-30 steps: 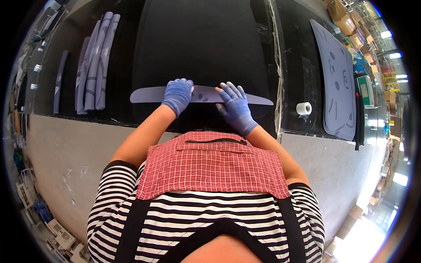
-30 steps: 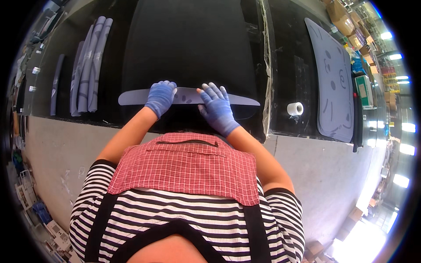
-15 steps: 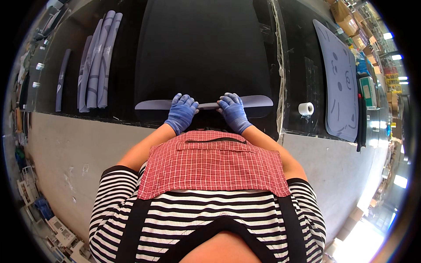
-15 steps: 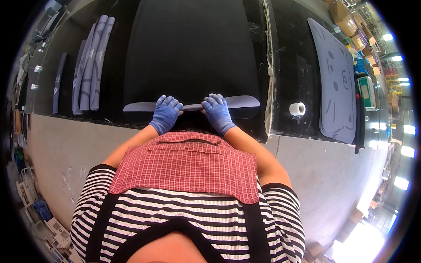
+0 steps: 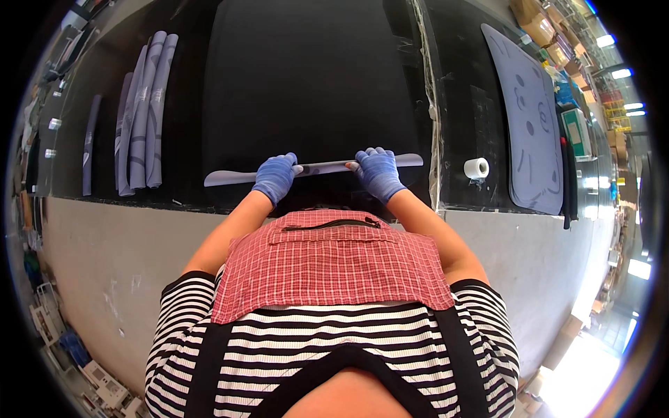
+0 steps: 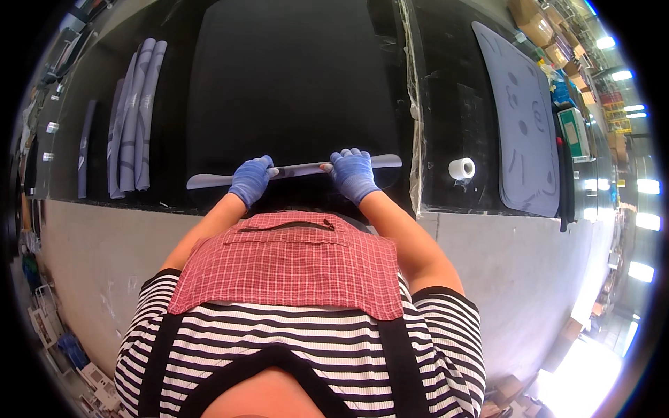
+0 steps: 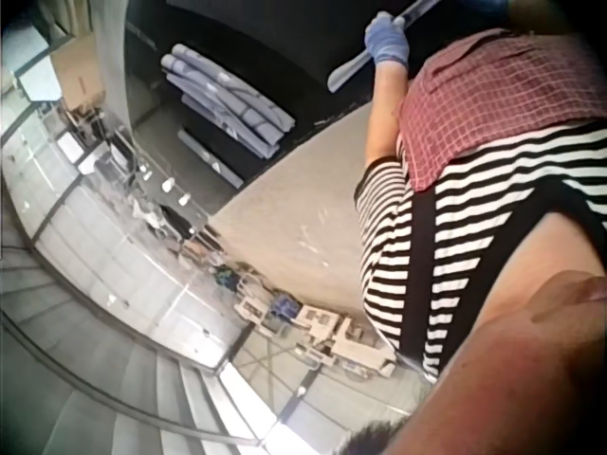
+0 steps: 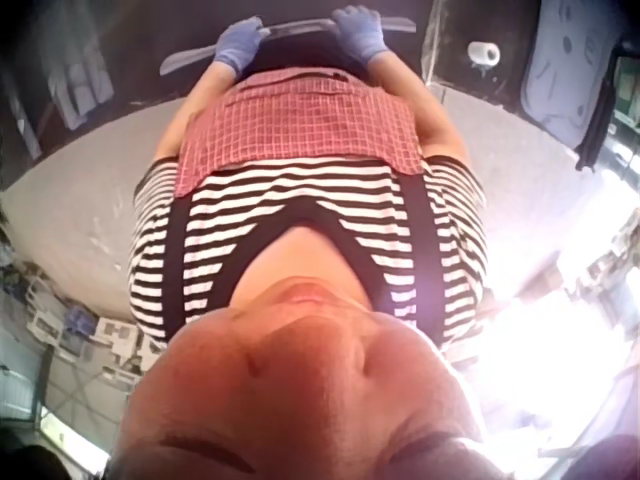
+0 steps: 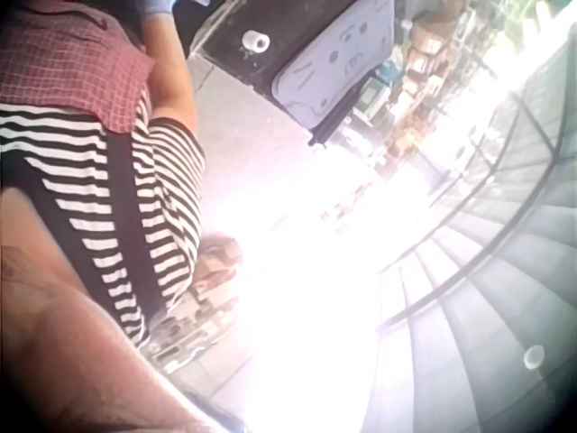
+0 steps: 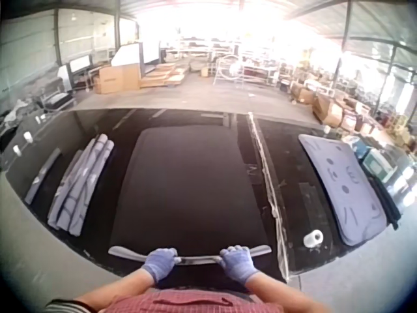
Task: The person rolls up several foam floor mats by hand on a large table, securing one of the rolled mats with white tape.
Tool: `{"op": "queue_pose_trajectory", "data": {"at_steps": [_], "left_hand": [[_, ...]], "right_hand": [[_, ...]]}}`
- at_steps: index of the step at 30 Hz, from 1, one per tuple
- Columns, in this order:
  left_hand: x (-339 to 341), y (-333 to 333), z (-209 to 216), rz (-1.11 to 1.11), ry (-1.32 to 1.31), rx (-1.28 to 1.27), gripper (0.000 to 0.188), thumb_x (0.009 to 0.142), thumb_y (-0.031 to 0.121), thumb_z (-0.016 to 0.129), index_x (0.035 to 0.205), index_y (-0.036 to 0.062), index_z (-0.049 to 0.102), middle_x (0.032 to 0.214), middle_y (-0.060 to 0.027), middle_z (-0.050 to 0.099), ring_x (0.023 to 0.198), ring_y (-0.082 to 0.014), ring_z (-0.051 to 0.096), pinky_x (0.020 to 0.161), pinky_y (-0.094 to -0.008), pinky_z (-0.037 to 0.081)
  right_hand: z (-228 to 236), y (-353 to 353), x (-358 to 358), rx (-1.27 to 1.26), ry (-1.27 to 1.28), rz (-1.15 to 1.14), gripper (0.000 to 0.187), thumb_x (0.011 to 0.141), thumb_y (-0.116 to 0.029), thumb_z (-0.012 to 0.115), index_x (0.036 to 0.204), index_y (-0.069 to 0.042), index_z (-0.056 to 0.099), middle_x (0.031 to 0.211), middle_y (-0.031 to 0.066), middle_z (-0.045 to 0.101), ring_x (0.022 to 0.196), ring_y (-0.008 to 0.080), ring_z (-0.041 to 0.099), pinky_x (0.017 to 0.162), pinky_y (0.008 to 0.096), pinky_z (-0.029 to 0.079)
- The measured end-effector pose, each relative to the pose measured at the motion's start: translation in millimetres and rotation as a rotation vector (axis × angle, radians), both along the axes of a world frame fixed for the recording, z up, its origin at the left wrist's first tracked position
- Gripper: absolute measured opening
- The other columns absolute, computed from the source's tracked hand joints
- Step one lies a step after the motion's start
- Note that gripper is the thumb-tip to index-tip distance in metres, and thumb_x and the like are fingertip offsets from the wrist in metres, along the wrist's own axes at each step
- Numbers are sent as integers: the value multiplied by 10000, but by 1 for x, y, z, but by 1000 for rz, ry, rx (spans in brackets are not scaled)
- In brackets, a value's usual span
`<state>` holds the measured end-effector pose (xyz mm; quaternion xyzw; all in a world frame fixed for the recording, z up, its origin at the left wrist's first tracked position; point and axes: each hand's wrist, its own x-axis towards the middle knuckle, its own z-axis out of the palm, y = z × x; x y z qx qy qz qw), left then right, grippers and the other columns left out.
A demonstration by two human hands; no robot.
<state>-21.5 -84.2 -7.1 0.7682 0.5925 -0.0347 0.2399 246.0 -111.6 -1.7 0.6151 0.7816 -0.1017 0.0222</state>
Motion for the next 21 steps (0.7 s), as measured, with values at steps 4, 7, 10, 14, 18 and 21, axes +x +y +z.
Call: {"op": "queue_pose_trajectory", "data": {"at_steps": [4,7,10,14,18,21], "left_hand": [[3,3,3,20,-8,-46,292,979,356,622,1017,71,671,957,-170,717,954,-361,687,855,-475,530],[-1,1,4,17,-40,-38,296,972,368,620,1005,80,679,950,-166,717,948,-364,687,854,-481,528],[-12,-7,-4,-25,-71,61,293,970,389,596,972,113,694,943,-135,709,950,-350,676,863,-471,519],[-53,-24,-30,-11,134,304,246,970,379,579,971,174,717,986,-63,680,1023,-276,633,925,-441,476],[-105,-35,-27,107,295,262,239,971,371,558,1030,220,733,1006,-46,672,1055,-255,623,956,-457,455],[-115,-30,-15,254,166,189,253,949,398,628,1008,177,736,995,-87,721,1023,-298,667,921,-461,487]], "right_hand": [[0,4,14,-51,-17,-48,431,992,-514,533,1005,-126,720,982,78,702,1034,280,639,926,448,448],[-5,1,40,45,-11,-43,424,992,-505,530,979,-124,715,998,79,696,1015,295,647,900,455,469],[-12,-2,57,36,49,-66,363,987,-449,548,926,-126,701,927,107,677,953,349,646,832,500,477],[-23,-2,68,15,34,-104,379,971,-465,572,924,-118,717,939,126,698,986,351,655,854,489,492],[-28,9,62,-69,-1,-107,426,958,-517,579,903,-124,734,929,126,714,970,343,671,847,493,494],[-17,10,62,-146,56,-185,470,920,-561,617,904,-110,745,914,145,723,953,352,683,839,476,509]]}}
